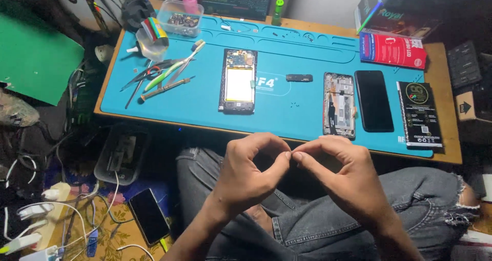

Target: Disassembling a smartphone by prying out the battery and other internal components using a prying tool and hands.

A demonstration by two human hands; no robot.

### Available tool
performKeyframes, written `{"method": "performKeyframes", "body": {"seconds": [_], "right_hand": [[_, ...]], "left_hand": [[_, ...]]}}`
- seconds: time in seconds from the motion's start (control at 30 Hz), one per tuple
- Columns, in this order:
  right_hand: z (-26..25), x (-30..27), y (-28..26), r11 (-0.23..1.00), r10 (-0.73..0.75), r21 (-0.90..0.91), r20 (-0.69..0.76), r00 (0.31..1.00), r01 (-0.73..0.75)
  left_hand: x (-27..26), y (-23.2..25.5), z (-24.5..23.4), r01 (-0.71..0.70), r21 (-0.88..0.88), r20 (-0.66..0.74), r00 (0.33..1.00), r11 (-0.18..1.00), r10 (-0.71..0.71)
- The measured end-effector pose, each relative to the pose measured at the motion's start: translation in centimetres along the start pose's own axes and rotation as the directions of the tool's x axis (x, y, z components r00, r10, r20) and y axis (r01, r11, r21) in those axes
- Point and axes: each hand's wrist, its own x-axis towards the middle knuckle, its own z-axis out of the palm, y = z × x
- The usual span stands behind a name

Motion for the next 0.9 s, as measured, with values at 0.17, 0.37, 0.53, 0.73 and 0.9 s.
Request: {"method": "performKeyframes", "body": {"seconds": [0.17, 0.37, 0.53, 0.73, 0.9], "right_hand": [[-1.1, 1.6, 2.3, 0.992, -0.107, -0.077, -0.023, 0.994, 0.105], [-1.3, 2.6, 4.8, 0.995, -0.09, -0.049, -0.025, 0.996, 0.089], [-0.9, 2.8, 5.2, 0.994, -0.102, -0.042, -0.05, 0.994, 0.1], [-0.4, 2.4, 5.5, 0.997, -0.06, -0.059, -0.069, 0.996, 0.056], [0.1, 1.8, 5.4, 0.995, -0.057, -0.087, -0.081, 0.995, 0.05]], "left_hand": [[2.7, -1.0, 1.8, -0.133, 0.066, 0.029, 0.991, 0.989, 0.131], [4.8, -2.2, 2.5, -0.017, 0.066, 0.101, 0.995, 0.998, 0.01], [5.2, -2.5, 2.4, 0.052, 0.044, 0.116, 0.992, 0.998, -0.057], [4.6, -3.0, 1.8, 0.155, -0.035, 0.114, 0.982, 0.987, -0.151], [4.0, -1.9, 1.3, 0.189, -0.051, 0.171, 0.969, 0.981, -0.178]]}}
